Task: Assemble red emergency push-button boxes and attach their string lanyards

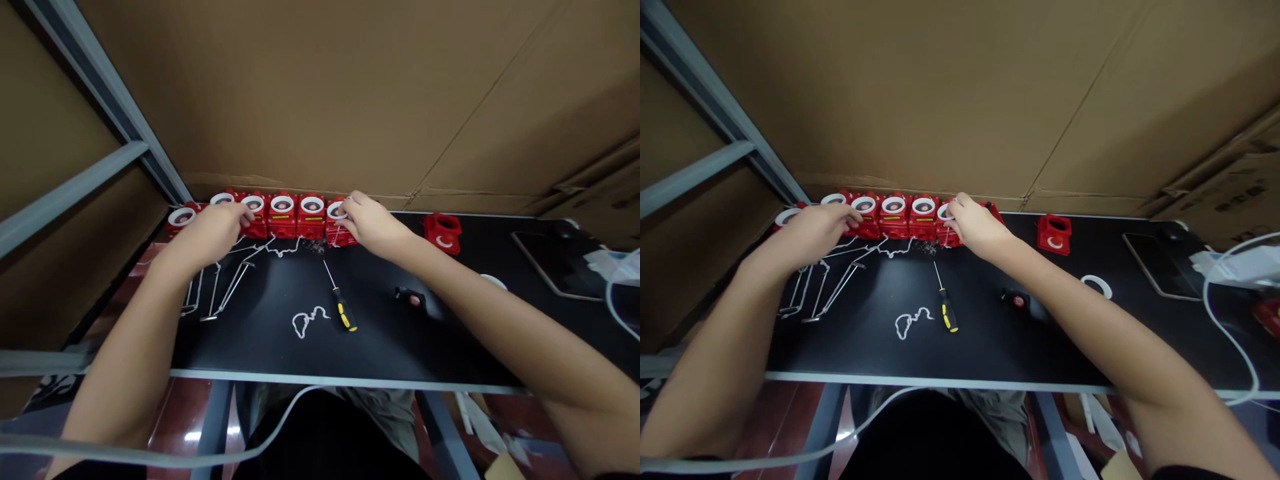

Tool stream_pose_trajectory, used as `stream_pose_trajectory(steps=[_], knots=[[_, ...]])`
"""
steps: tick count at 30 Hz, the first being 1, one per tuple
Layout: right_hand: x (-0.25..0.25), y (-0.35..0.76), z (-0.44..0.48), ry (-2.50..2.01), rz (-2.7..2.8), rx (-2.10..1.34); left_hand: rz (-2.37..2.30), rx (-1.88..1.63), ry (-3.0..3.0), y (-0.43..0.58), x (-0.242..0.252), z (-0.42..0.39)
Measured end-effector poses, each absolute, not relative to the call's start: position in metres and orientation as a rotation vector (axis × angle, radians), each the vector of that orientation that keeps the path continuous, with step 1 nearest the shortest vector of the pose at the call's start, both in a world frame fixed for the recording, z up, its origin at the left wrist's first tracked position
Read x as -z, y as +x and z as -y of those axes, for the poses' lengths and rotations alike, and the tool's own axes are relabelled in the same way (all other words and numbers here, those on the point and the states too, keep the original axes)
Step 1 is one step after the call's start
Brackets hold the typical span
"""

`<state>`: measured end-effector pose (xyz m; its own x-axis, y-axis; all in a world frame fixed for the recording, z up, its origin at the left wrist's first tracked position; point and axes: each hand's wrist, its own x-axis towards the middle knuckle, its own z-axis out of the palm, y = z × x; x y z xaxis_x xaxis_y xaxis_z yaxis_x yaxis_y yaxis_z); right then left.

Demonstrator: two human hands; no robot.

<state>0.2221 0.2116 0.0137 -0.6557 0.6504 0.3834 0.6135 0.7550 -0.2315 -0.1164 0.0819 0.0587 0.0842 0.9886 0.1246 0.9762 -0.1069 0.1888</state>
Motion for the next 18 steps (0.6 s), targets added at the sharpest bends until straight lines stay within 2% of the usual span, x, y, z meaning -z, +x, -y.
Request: stream_pose_trajectory(steps=[5,6,10,12,15,18], knots=[[-0.038,0.229,-0.192,-0.989,2.389,-0.162,-2.069,-0.026,2.166,-0.145,-0.066,-0.082],[-0.045,0.227,-0.185,-1.009,2.332,-0.308,-2.053,0.022,2.145,-0.149,-0.065,-0.083],[-0.071,0.200,-0.159,-1.137,2.040,-1.267,-1.991,0.095,2.069,-0.159,-0.061,-0.084],[-0.077,0.179,-0.152,-1.180,1.922,-1.487,-1.949,0.137,2.030,-0.161,-0.059,-0.085],[-0.075,0.154,-0.149,-1.237,1.861,-1.598,-1.922,0.163,2.000,-0.159,-0.056,-0.087],[-0.061,0.145,-0.151,-1.200,1.880,-1.565,-1.901,0.185,1.966,-0.155,-0.053,-0.086]])
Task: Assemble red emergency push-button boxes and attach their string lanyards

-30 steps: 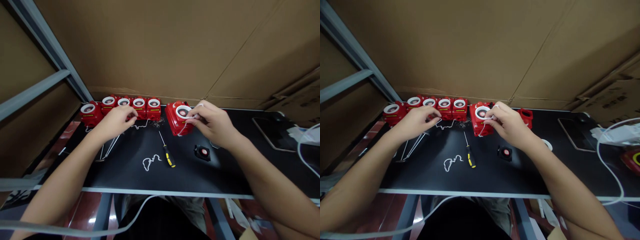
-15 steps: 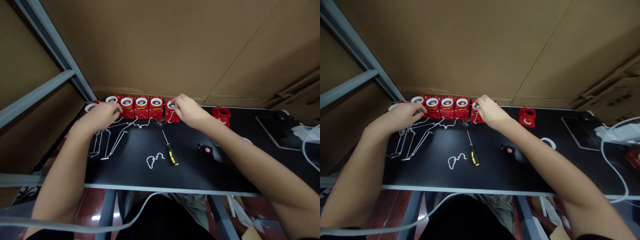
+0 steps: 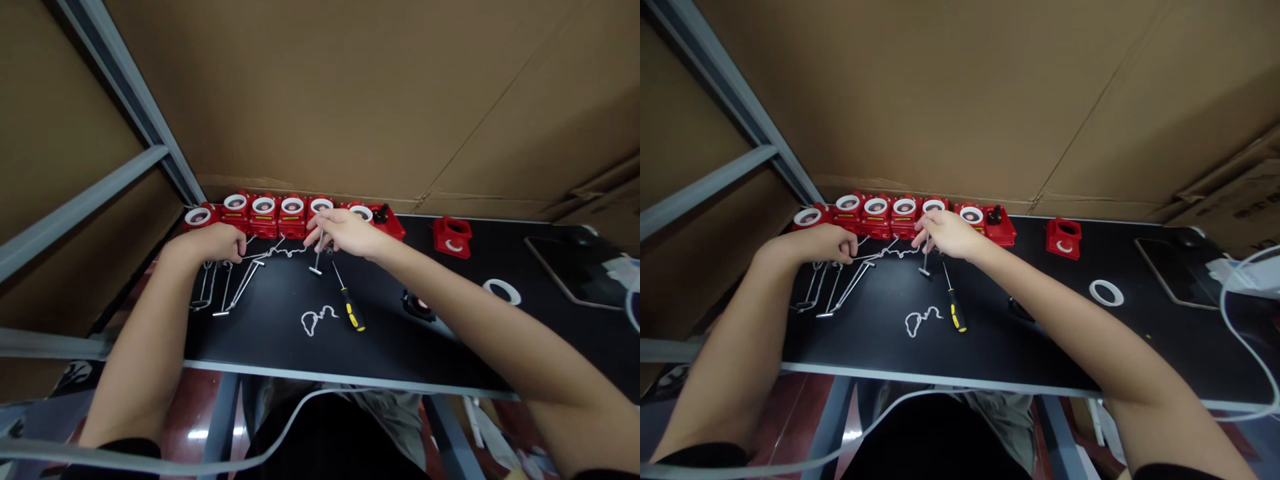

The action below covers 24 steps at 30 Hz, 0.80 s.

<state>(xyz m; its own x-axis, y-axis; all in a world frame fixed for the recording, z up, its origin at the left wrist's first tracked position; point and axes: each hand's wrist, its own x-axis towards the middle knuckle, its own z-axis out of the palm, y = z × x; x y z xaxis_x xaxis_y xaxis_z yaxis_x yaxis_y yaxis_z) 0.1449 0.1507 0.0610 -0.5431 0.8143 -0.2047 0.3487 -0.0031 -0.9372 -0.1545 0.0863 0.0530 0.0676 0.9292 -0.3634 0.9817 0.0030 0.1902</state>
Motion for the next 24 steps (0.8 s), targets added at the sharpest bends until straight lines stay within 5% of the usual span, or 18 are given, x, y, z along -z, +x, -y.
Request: stream_pose_trajectory(steps=[16,24], knots=[[-0.010,0.133,-0.127,-1.229,1.652,-1.748,-2.121,-0.246,1.798,-0.162,-0.118,-0.013],[-0.037,0.197,-0.104,-1.227,2.153,-1.455,-2.554,-0.331,1.881,-0.166,-0.054,0.062]])
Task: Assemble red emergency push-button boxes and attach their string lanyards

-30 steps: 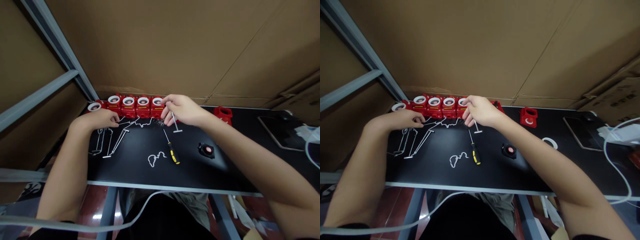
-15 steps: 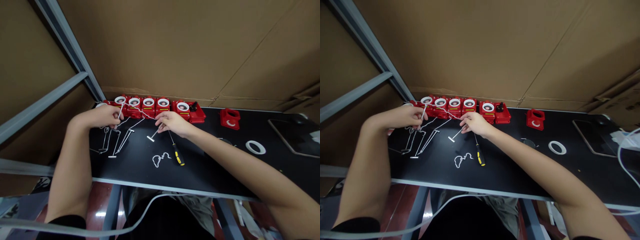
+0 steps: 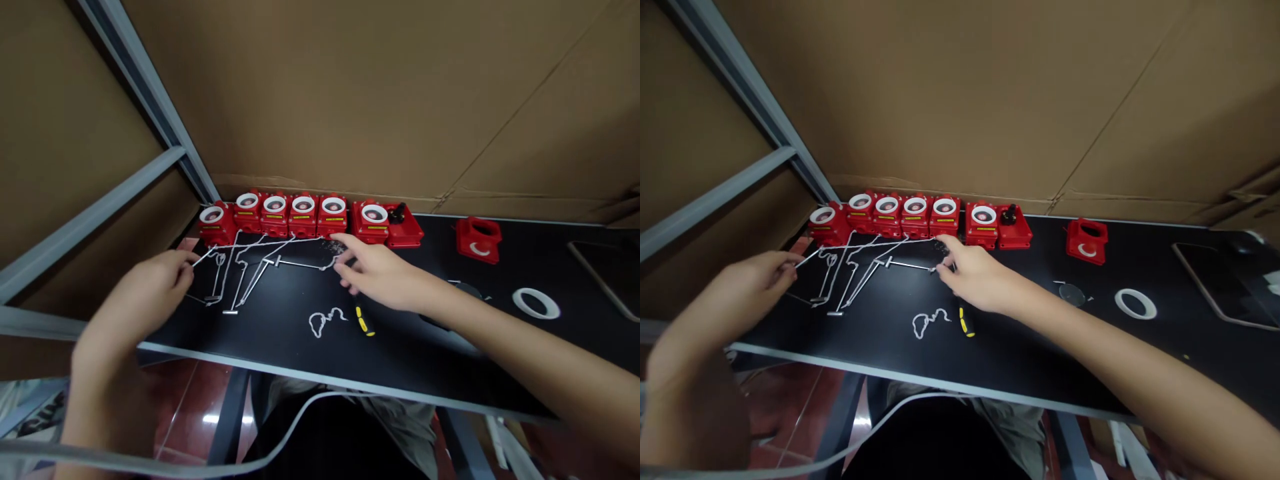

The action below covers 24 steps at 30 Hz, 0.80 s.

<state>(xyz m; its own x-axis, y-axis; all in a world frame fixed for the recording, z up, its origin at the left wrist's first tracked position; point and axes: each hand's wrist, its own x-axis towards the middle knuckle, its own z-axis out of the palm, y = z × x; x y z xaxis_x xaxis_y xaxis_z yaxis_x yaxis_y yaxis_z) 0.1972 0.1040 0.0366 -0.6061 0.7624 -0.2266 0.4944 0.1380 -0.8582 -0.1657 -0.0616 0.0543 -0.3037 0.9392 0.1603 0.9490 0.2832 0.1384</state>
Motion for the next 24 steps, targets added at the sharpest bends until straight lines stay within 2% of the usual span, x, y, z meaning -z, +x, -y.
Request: stream_pose_trajectory(steps=[3,7,14,19,22,24], knots=[[-0.044,0.236,-0.090,-1.161,2.373,-1.264,2.457,0.356,-1.736,-0.152,-0.018,0.083],[-0.045,0.280,-0.072,-1.040,2.343,-1.046,2.372,0.439,-1.656,-0.134,0.016,0.101],[-0.008,0.339,-0.042,-0.996,2.391,-0.459,2.283,0.379,-1.569,-0.131,0.051,0.112],[0.012,0.353,-0.021,-0.926,2.392,-0.203,2.258,0.360,-1.785,-0.126,0.050,0.095],[0.009,0.358,-0.015,-0.944,2.342,-0.145,2.278,0.488,-1.974,-0.141,0.029,0.072],[0.004,0.362,-0.015,-0.969,2.299,-0.125,2.322,0.639,-1.864,-0.162,0.012,0.046]])
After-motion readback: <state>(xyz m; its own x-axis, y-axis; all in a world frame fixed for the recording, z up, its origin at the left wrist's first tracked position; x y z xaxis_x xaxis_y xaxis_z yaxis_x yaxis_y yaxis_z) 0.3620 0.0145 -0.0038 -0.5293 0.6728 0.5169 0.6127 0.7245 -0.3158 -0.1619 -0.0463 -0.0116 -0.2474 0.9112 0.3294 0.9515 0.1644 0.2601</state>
